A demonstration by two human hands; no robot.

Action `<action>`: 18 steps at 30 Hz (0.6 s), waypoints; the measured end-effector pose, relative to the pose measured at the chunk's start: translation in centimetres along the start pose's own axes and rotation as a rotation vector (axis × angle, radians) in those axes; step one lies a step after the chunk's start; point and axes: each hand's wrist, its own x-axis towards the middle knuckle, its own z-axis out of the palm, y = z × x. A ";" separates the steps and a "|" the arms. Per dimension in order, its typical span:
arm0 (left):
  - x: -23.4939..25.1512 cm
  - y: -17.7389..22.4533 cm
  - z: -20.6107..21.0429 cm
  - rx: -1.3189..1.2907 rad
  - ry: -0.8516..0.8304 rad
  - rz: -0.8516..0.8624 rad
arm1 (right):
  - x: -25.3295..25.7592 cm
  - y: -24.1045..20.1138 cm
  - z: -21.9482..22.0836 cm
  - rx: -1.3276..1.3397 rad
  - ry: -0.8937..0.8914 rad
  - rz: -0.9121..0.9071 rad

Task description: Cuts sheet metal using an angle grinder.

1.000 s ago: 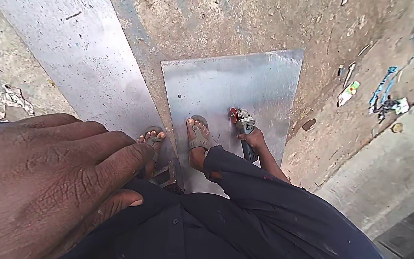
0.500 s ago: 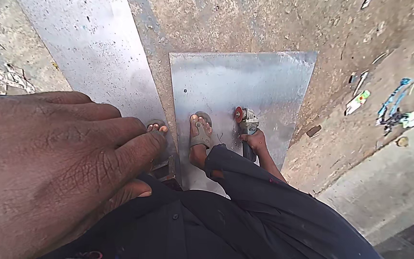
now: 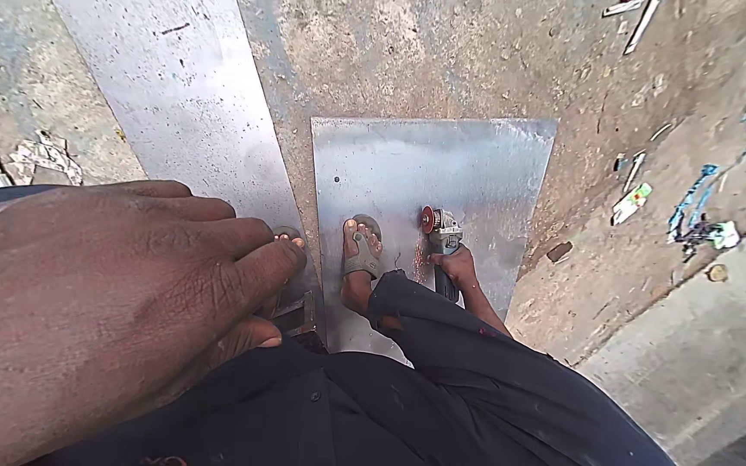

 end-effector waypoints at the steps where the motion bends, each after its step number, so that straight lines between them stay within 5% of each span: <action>1: -0.1 0.0 0.1 0.007 0.007 0.002 | -0.1 -0.2 0.0 -0.012 0.001 0.004; 18: 0.0 0.2 -0.8 0.008 -0.071 -0.021 | 0.0 0.4 0.1 -0.033 -0.008 0.000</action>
